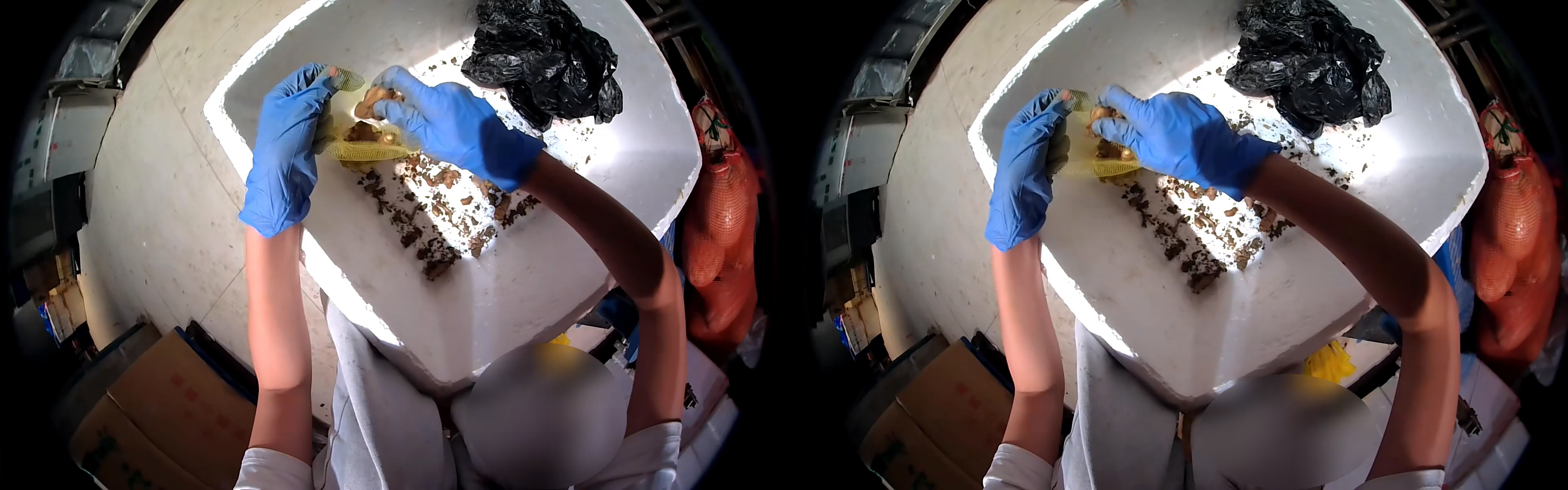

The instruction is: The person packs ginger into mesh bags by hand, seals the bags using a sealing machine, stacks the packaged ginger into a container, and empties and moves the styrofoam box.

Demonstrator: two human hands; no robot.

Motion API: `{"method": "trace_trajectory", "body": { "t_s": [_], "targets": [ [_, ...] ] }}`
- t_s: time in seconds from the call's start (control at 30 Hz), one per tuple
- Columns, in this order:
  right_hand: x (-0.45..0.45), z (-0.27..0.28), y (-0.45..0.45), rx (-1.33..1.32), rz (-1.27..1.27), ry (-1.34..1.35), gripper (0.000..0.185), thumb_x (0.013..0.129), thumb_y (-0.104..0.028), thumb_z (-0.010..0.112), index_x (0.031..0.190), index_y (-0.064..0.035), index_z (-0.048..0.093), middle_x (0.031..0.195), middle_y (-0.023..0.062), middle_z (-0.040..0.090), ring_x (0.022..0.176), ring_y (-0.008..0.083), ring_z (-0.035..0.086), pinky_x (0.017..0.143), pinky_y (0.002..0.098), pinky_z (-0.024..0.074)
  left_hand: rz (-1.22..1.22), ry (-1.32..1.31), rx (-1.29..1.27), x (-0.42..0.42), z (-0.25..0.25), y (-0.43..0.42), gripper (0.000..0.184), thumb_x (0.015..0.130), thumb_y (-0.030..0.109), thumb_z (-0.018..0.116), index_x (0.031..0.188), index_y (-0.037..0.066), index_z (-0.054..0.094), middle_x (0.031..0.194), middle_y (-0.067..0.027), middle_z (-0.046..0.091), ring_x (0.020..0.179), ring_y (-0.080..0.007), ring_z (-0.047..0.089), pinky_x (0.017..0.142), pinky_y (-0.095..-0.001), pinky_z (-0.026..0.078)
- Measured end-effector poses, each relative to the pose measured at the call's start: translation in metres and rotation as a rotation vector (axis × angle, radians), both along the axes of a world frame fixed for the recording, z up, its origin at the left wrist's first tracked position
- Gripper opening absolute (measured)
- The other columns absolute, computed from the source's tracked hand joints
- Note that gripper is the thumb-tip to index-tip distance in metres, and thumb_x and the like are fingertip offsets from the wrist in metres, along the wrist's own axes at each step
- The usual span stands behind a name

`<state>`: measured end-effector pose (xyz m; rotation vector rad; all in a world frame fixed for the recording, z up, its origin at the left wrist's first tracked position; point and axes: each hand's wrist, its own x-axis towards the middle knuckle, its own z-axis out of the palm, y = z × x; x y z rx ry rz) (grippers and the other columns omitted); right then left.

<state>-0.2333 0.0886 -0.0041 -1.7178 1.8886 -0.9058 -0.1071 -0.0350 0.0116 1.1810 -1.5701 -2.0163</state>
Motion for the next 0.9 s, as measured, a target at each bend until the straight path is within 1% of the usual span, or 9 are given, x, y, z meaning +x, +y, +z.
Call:
{"method": "trace_trajectory", "body": {
  "t_s": [0.07,0.17,0.23,0.3,0.6,0.67,0.77,0.83,0.9],
  "targets": [
    [0.002,-0.003,-0.007,-0.26,-0.047,-0.158,0.028,0.086,-0.034,0.042,0.102,-0.0113,0.043,0.055,0.0137,0.053,0.052,0.0329,0.055,0.048,0.0388,0.045,0.013,-0.009,-0.025,-0.002,-0.003,0.001,0.011,0.08,0.018,0.057,0.077,0.009,0.054,0.051,0.0079,0.032,0.04,-0.0022,0.025,0.036,-0.0199,0.019],
    [0.012,-0.001,-0.015,-0.329,0.075,-0.18,0.029,0.086,-0.034,0.043,0.104,-0.0113,0.042,0.057,0.0146,0.054,0.055,0.033,0.056,0.05,0.0386,0.0452,0.115,0.148,0.029,-0.008,-0.009,0.003,0.009,0.08,0.013,0.056,0.081,0.005,0.059,0.049,0.0067,0.034,0.04,-0.0024,0.026,0.037,-0.02,0.018],
    [0.008,0.003,-0.012,-0.134,0.071,-0.171,0.032,0.086,-0.036,0.041,0.107,-0.0113,0.04,0.06,0.0155,0.055,0.057,0.0323,0.056,0.051,0.0395,0.0448,0.19,0.158,0.036,-0.008,-0.006,0.004,0.011,0.08,0.014,0.057,0.079,0.004,0.059,0.05,0.0072,0.034,0.041,-0.0022,0.025,0.037,-0.0202,0.017],
    [0.002,0.005,-0.008,0.211,0.091,0.11,0.034,0.086,-0.037,0.039,0.109,-0.0116,0.039,0.064,0.0158,0.056,0.059,0.0326,0.057,0.052,0.0408,0.0443,0.091,0.083,0.007,-0.002,-0.003,0.001,0.012,0.08,0.018,0.058,0.08,0.006,0.057,0.05,0.0081,0.032,0.04,-0.0019,0.024,0.037,-0.0199,0.017],
    [-0.004,-0.008,-0.004,0.119,0.039,0.215,0.037,0.08,-0.045,0.045,0.099,-0.0151,0.055,0.07,0.012,0.061,0.064,0.0281,0.06,0.062,0.0365,0.047,-0.071,0.017,-0.014,-0.001,-0.004,0.001,0.015,0.079,0.023,0.06,0.078,0.009,0.056,0.049,0.0092,0.029,0.04,-0.0016,0.021,0.037,-0.0198,0.016],
    [-0.01,-0.016,-0.006,-0.075,-0.037,-0.032,0.035,0.08,-0.042,0.047,0.098,-0.0144,0.058,0.072,0.0122,0.061,0.065,0.0284,0.059,0.064,0.0355,0.0475,-0.064,0.02,-0.036,-0.001,-0.005,0.0,0.015,0.079,0.024,0.06,0.08,0.009,0.057,0.049,0.0092,0.029,0.04,-0.0016,0.021,0.037,-0.0197,0.016],
    [-0.02,-0.013,0.001,-0.28,0.055,0.097,0.032,0.08,-0.038,0.05,0.097,-0.0128,0.059,0.073,0.0125,0.061,0.066,0.0284,0.059,0.065,0.0349,0.0477,0.003,0.018,-0.077,0.0,-0.005,0.002,0.016,0.08,0.023,0.059,0.085,0.007,0.059,0.05,0.0089,0.029,0.04,-0.0015,0.022,0.037,-0.0197,0.016],
    [-0.027,-0.009,0.011,-0.231,0.01,-0.076,0.027,0.079,-0.029,0.054,0.098,-0.011,0.059,0.084,0.0136,0.06,0.069,0.0289,0.059,0.064,0.0324,0.048,0.077,0.066,-0.129,0.0,0.003,0.003,0.016,0.081,0.022,0.058,0.085,0.007,0.06,0.05,0.0085,0.03,0.04,-0.0016,0.022,0.037,-0.0194,0.016],
    [-0.025,-0.011,0.015,-0.265,0.022,-0.023,0.027,0.078,-0.027,0.056,0.099,-0.0093,0.058,0.082,0.0112,0.061,0.063,0.023,0.059,0.06,0.0276,0.0478,0.044,0.054,-0.11,-0.003,0.004,0.008,0.016,0.081,0.022,0.057,0.085,0.007,0.061,0.049,0.0085,0.03,0.04,-0.0014,0.023,0.038,-0.0189,0.016]
  ]
}}
